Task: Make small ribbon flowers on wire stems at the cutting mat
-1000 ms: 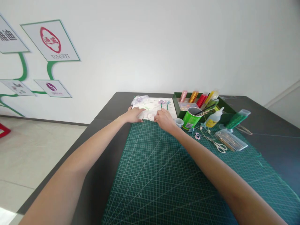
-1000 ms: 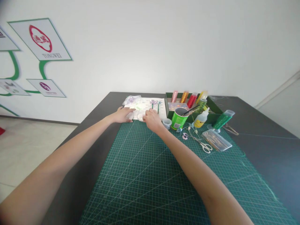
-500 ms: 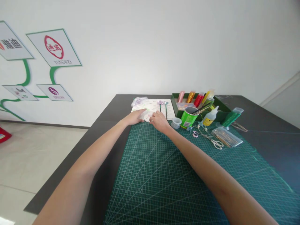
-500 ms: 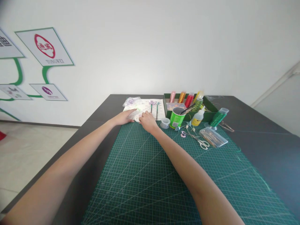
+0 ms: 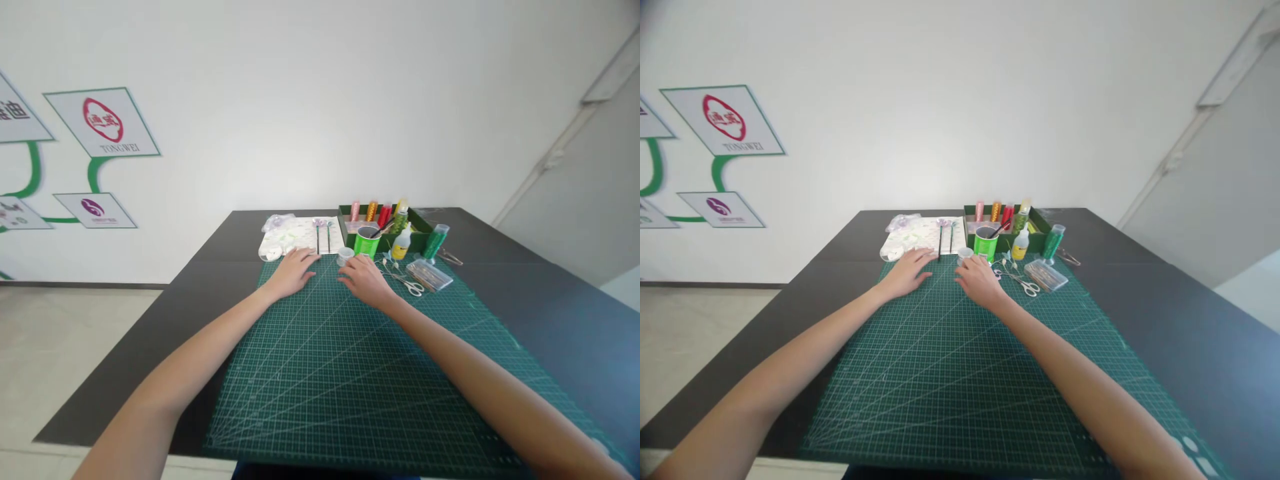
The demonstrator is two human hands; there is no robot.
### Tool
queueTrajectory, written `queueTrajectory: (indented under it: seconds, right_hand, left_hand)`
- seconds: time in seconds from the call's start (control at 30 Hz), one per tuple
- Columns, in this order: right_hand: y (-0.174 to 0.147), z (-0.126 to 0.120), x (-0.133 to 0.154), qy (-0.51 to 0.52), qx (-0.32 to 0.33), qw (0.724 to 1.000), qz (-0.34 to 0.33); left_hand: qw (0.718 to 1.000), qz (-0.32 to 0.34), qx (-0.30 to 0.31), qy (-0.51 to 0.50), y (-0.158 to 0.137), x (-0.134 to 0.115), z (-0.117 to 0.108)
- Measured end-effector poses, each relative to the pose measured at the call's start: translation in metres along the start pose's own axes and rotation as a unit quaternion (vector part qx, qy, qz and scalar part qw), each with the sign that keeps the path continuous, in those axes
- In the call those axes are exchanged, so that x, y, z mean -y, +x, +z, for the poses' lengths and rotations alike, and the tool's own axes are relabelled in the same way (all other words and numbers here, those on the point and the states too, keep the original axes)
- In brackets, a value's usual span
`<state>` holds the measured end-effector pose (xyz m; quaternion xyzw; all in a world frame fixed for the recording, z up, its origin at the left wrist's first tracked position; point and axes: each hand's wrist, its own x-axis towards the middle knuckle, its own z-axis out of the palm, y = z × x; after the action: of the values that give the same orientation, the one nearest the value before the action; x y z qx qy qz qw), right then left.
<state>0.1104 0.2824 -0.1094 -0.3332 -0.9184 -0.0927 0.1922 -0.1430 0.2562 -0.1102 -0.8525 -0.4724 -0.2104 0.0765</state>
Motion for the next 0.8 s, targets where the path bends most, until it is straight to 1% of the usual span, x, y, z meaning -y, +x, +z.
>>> queueTrajectory:
  seconds: [0.07, 0.17, 0.23, 0.3, 0.47, 0.57, 0.67, 0.8]
  right_hand:
    - [-0.013, -0.003, -0.017, -0.012, 0.004, 0.998, 0.056]
    - [-0.025, -0.006, -0.038, -0.033, 0.024, 0.989, 0.140]
    - [-0.031, -0.007, -0.048, -0.051, 0.040, 0.981, 0.182]
    - [-0.036, -0.008, -0.053, -0.064, 0.049, 0.974, 0.210]
    - [-0.046, 0.000, -0.057, -0.045, 0.069, 0.965, 0.251]
    - [-0.052, 0.008, -0.056, -0.034, 0.066, 0.964, 0.255]
    - [-0.057, 0.013, -0.052, -0.029, 0.040, 0.967, 0.252]
    - [-0.062, 0.013, -0.045, -0.007, -0.005, 0.965, 0.262]
  left_hand:
    - [1.000, -0.024, -0.006, -0.003, 0.000, -0.028, 0.008]
    - [0.999, -0.035, 0.024, -0.004, -0.002, -0.063, 0.019]
    - [0.999, -0.034, 0.042, 0.001, -0.004, -0.081, 0.023]
    - [0.998, -0.035, 0.046, 0.008, -0.007, -0.093, 0.025]
    - [0.997, -0.069, 0.045, 0.011, -0.008, -0.113, 0.026]
    - [0.995, -0.096, 0.040, -0.008, -0.010, -0.122, 0.025]
    - [0.994, -0.106, 0.027, -0.022, -0.015, -0.129, 0.026]
    - [0.993, -0.116, 0.018, -0.020, -0.025, -0.132, 0.028]
